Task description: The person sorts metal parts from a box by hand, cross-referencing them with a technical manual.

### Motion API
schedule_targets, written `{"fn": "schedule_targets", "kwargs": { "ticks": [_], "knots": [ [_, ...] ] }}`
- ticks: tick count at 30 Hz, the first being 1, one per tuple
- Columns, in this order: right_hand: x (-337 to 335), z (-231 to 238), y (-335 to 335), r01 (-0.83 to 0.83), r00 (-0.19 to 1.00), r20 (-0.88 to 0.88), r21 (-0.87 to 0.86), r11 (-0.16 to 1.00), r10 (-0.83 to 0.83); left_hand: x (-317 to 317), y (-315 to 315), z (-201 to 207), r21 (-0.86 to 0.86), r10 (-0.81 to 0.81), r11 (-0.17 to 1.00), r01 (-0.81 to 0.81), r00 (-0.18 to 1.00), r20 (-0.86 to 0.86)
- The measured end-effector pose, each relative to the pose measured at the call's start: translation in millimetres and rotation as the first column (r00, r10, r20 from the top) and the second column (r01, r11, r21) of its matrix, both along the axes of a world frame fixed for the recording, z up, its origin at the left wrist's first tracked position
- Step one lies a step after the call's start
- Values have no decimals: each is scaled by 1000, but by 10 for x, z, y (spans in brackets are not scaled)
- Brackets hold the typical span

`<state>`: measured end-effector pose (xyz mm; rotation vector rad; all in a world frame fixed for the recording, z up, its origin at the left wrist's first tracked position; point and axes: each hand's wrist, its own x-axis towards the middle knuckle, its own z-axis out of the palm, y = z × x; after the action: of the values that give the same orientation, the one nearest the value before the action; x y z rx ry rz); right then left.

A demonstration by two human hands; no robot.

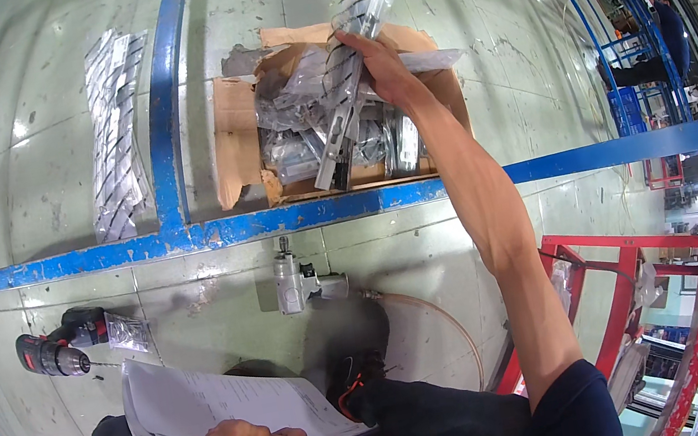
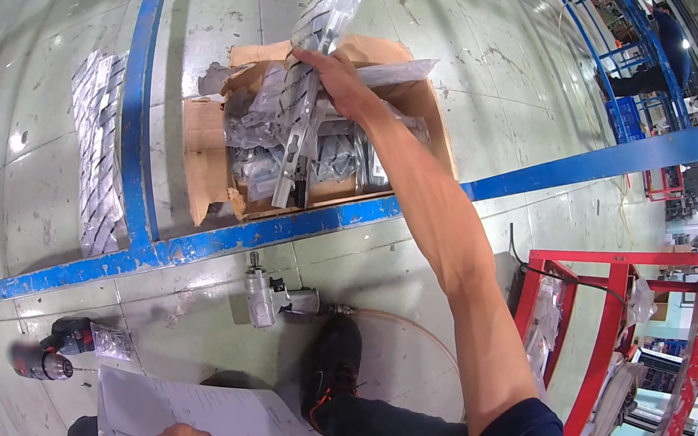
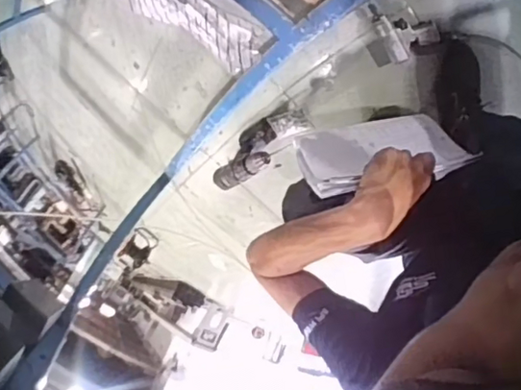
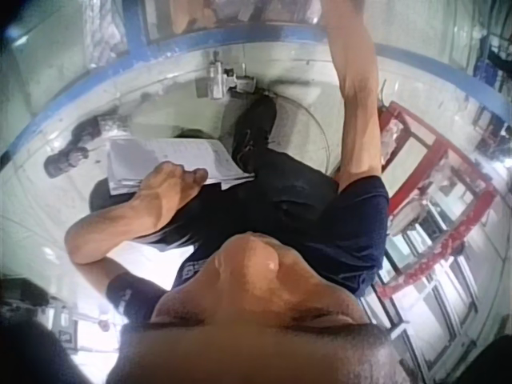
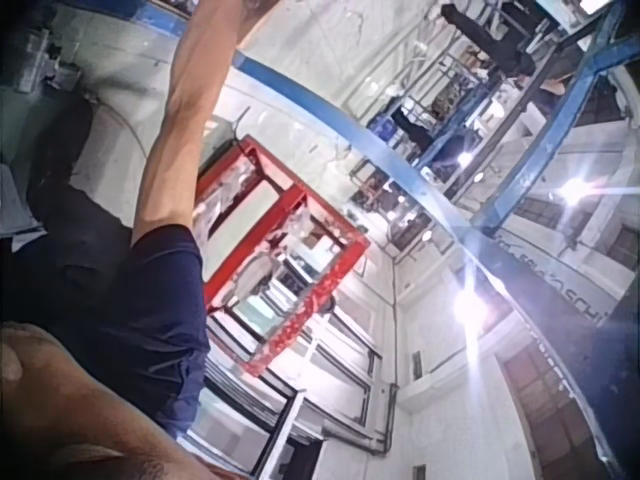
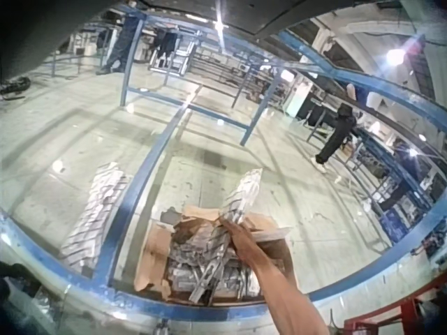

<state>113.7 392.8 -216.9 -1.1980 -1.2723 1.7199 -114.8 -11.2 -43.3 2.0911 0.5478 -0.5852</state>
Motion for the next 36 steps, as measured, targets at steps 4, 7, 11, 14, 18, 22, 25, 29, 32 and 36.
{"fn": "schedule_targets", "kwargs": {
  "ticks": [4,7,11,14,18,22,25,29,32,36],
  "knots": [
    [-68,3,153,50,993,102,91,995,-59,23,2,-8,-12,19,1000,-19,1000,-4],
    [-152,38,74,35,986,159,140,989,-58,13,-6,-36,-34,65,997,-65,998,19],
    [-116,-181,125,-89,980,185,107,990,68,49,6,-49,-39,23,999,-23,1000,-6],
    [-187,-315,22,-91,982,167,34,995,84,-81,-183,-222,74,186,973,-217,936,299],
    [-321,-276,-173,-131,971,203,15,991,125,-9,-87,-68,29,49,998,-51,998,39],
    [-227,-729,-760,-192,953,266,177,965,141,64,44,-22,-9,17,1000,-18,999,-39],
    [-208,-652,-837,-181,977,128,60,982,172,6,-84,-108,1,128,992,-128,991,45],
    [-107,-785,-1017,-218,936,287,24,976,202,59,-28,-18,0,47,999,-47,996,-69],
    [-57,-656,-1005,-280,918,303,39,959,256,55,-30,4,3,71,997,-71,995,-76],
    [-123,-321,-920,-385,789,592,267,883,165,20,-168,-27,47,56,997,-55,998,-23]
  ]
}}
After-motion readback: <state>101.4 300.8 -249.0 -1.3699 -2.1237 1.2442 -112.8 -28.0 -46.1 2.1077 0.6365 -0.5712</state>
